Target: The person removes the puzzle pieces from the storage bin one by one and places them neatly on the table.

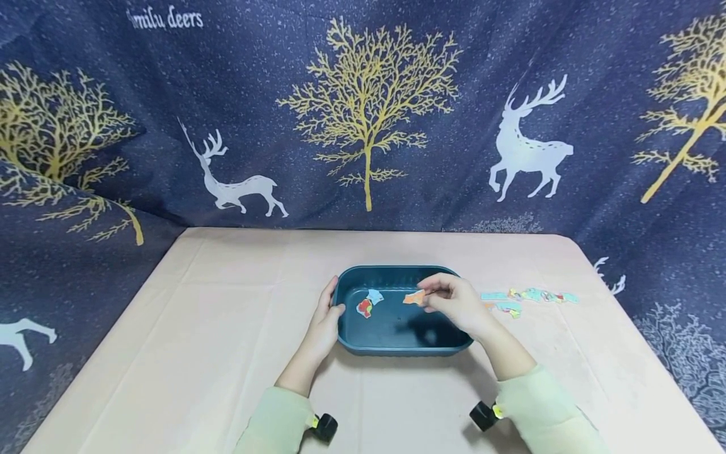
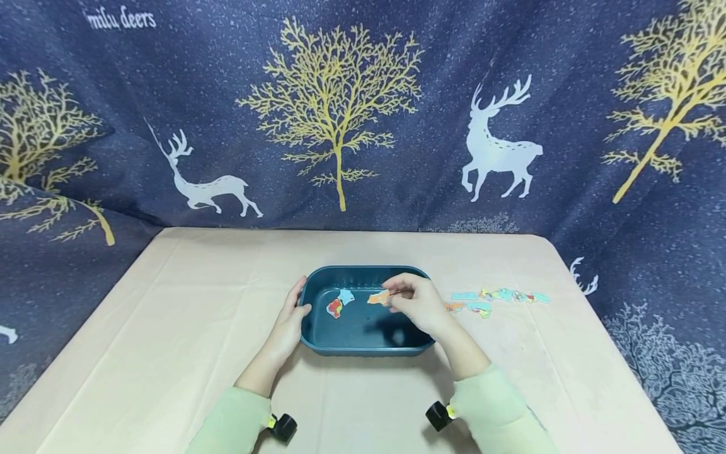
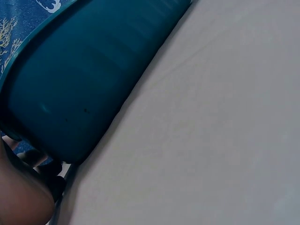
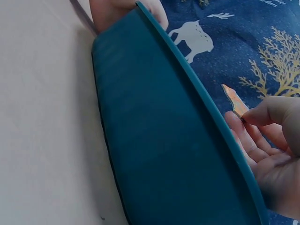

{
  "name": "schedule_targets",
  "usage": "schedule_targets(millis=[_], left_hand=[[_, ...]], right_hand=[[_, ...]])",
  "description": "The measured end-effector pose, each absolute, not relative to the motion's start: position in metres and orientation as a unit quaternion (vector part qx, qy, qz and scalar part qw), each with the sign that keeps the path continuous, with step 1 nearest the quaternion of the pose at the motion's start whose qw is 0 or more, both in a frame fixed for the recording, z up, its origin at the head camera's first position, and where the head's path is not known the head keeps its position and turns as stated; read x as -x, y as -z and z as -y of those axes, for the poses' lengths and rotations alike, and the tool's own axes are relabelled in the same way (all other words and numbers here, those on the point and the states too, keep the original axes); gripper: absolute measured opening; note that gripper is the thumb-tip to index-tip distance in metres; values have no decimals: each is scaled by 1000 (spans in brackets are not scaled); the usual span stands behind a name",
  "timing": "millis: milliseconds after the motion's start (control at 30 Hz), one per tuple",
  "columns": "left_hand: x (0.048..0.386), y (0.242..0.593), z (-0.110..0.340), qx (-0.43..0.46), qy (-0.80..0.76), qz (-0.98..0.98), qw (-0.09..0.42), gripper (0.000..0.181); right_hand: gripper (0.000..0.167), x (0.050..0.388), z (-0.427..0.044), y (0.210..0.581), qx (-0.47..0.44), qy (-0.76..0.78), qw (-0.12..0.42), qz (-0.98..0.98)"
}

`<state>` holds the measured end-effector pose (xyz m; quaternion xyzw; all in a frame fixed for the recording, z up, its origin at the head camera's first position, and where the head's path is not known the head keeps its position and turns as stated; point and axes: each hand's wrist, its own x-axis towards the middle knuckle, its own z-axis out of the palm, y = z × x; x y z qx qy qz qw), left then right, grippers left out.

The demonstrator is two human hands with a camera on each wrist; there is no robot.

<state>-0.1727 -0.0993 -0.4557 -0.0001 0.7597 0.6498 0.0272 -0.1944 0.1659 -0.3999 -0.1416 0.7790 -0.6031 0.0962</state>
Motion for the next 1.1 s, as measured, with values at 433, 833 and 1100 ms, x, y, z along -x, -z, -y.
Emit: schedule_targets(millis=[433, 833, 1100], left_hand=[[173, 455, 100, 4, -651, -759, 27, 57], [173, 457, 100, 4, -649, -761, 29, 57], [174, 457, 100, 8, -648, -761, 30, 57]], right_hand=[[29, 185, -194, 393, 107, 613, 61, -781], [26, 177, -235, 404, 89, 655, 16, -750], [26, 175, -257, 408, 71, 689, -19, -721]])
